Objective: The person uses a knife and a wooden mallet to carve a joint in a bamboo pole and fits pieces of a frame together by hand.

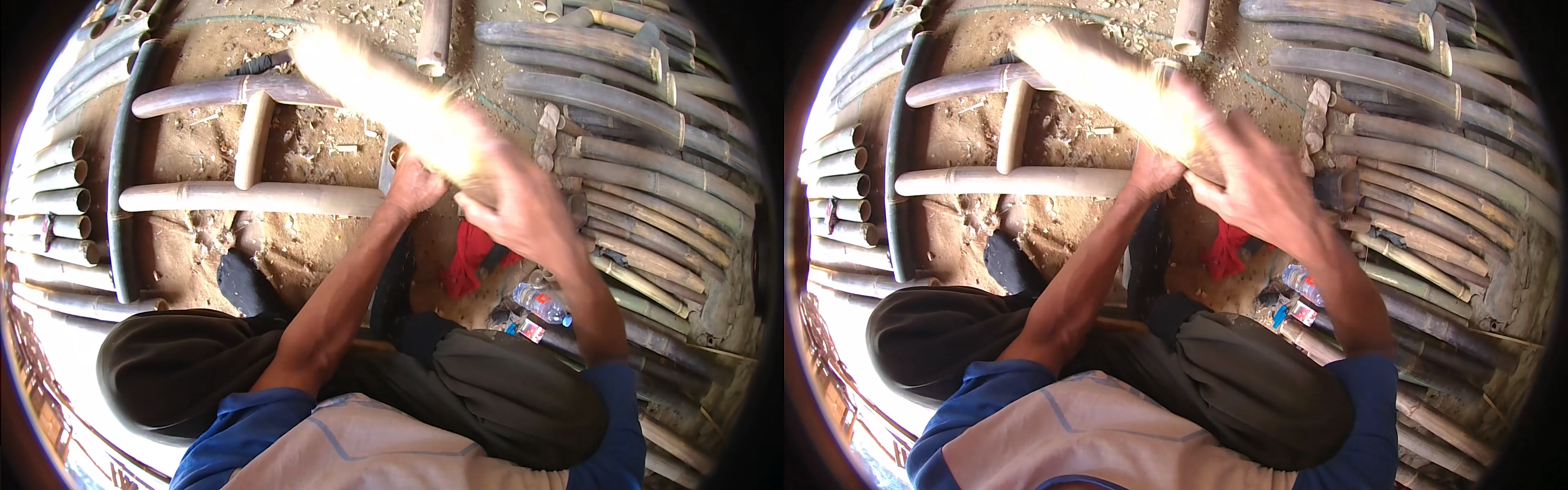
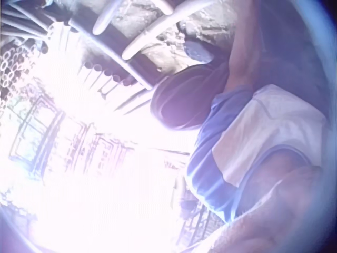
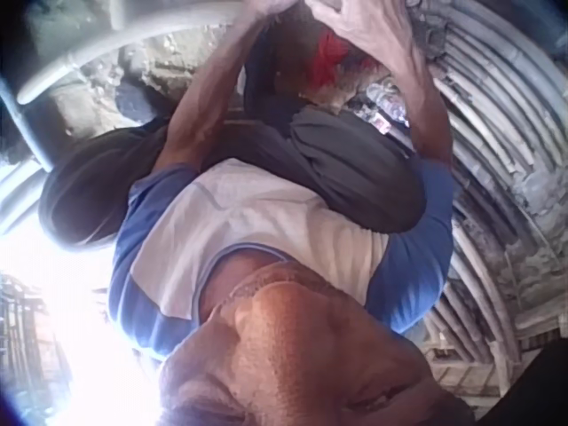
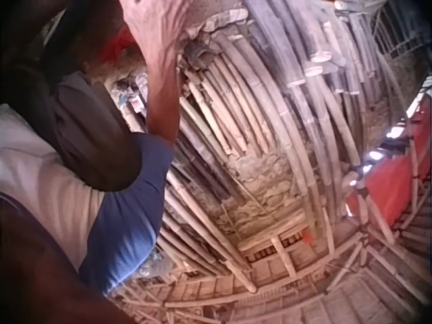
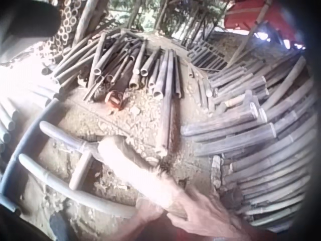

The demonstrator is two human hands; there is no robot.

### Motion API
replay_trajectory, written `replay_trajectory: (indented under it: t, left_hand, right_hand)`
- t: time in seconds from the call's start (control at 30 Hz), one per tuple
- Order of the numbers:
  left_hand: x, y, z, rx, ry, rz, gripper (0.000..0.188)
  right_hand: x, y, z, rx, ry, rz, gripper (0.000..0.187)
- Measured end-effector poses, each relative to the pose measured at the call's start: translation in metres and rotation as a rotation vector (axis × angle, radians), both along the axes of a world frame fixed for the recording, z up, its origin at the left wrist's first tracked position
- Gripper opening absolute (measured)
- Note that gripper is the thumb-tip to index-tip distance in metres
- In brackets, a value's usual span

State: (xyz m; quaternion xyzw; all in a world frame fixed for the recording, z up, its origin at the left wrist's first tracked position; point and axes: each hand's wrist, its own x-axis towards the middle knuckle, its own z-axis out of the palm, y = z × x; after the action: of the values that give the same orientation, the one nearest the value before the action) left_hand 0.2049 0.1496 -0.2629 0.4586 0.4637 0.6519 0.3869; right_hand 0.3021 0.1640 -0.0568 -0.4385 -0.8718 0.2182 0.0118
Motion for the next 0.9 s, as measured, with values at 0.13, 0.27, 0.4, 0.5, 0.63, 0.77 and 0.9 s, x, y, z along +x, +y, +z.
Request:
replay_trajectory:
  t: [0.13,0.27,0.4,0.5,0.63,0.77,0.9]
  left_hand:
    - [-0.030,0.030,-0.017,-0.362,-0.277,0.010,0.021]
    - [-0.049,0.047,-0.009,-0.300,-0.677,0.297,0.030]
    - [-0.022,0.032,-0.014,-0.339,-0.614,0.256,0.015]
    - [-0.003,0.019,0.006,-0.335,-0.527,0.236,0.004]
    - [0.017,0.017,0.003,-0.097,-0.511,0.180,0.015]
    - [0.044,0.019,-0.011,-0.076,-0.098,0.306,0.011]
    - [0.049,0.015,-0.001,-0.124,-0.117,0.222,0.023]
  right_hand:
    - [-0.001,0.019,-0.002,-0.189,-0.140,-0.068,0.100]
    - [-0.001,0.025,0.001,-0.104,0.128,-0.009,0.100]
    - [-0.023,0.028,0.019,-0.093,0.132,0.003,0.099]
    - [-0.018,0.017,0.007,0.009,0.119,0.019,0.098]
    - [0.001,0.014,-0.019,0.034,-0.039,0.002,0.098]
    - [0.012,0.006,-0.012,0.110,0.061,0.025,0.095]
    - [0.031,-0.017,-0.032,0.175,0.030,-0.034,0.094]
